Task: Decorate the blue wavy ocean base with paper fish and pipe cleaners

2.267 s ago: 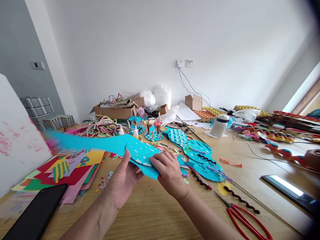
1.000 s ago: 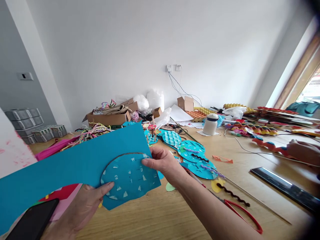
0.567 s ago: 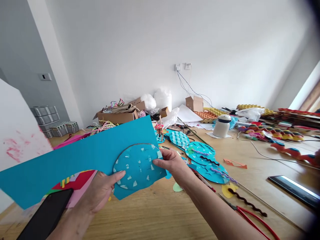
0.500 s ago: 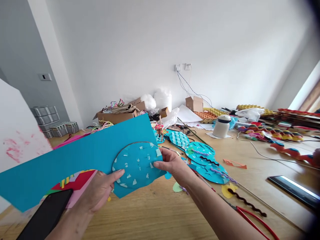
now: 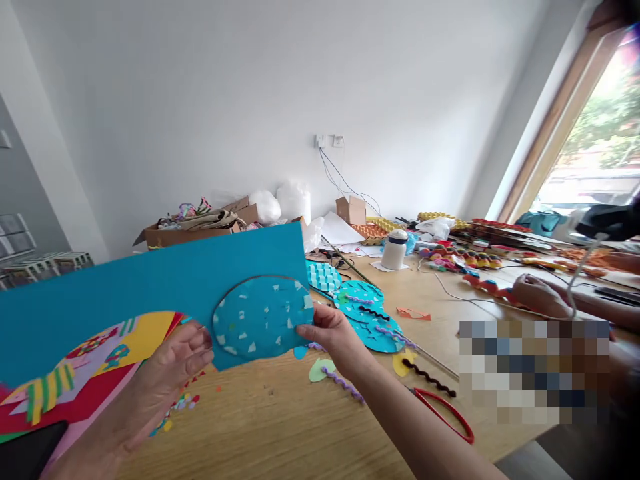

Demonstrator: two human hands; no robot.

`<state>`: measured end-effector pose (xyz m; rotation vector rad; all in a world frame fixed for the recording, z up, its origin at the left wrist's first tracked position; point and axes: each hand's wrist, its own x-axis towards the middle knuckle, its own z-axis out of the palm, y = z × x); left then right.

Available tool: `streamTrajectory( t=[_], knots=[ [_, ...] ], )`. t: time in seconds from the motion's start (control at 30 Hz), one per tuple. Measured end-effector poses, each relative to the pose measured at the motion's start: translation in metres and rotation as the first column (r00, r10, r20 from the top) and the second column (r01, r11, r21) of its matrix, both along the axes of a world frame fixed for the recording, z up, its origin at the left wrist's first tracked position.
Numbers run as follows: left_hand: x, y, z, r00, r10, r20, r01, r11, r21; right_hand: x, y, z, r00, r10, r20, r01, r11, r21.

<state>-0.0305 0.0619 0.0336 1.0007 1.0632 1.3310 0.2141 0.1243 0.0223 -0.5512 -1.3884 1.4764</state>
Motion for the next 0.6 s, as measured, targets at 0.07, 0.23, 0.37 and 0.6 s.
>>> streamTrajectory(
  t=[0.07, 0.23, 0.37, 0.6],
  knots=[
    [0.0, 0.004, 0.001, 1.0, 0.016, -0.004, -0.016, 0.999, 0.034, 0.015, 0.003, 0.001, 0.993, -0.118, -0.026, 0.119, 0.993, 0.018],
    [-0.005, 0.011, -0.005, 0.985, 0.13, -0.112, -0.133, 0.991, -0.022, 0.064, 0.021, -0.003, 0.865, -0.5, -0.032, 0.501, 0.861, 0.095],
    [-0.009, 0.013, -0.011, 0.962, 0.118, -0.246, -0.125, 0.992, -0.014, 0.11, 0.047, -0.004, 0.653, -0.757, 0.003, 0.748, 0.646, 0.151],
    [-0.002, 0.015, -0.039, 0.823, -0.04, -0.567, 0.157, 0.975, 0.159, 0.18, 0.105, -0.012, 0.314, -0.935, 0.164, 0.902, 0.348, 0.255]
  ],
)
